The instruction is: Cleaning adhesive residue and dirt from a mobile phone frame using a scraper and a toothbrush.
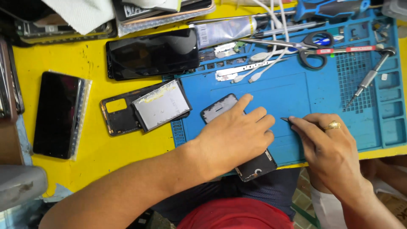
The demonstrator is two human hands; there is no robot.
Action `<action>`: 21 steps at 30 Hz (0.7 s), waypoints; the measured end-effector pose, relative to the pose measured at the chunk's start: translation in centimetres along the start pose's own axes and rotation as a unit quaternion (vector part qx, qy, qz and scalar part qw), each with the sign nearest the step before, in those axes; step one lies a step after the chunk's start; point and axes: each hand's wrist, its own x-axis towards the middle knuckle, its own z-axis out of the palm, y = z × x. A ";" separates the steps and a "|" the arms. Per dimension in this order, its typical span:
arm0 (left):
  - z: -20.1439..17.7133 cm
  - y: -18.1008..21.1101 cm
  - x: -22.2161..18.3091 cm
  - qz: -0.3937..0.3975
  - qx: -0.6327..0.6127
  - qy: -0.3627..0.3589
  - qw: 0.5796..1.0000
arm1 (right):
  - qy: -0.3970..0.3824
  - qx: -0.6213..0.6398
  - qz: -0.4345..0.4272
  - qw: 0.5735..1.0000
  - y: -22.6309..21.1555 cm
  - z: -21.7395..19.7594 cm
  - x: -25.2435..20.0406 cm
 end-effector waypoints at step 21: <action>-2.6 3.3 -6.4 -0.505 -0.543 0.277 0.611 | 0.011 0.146 -0.152 0.977 -4.5 0.5 1.5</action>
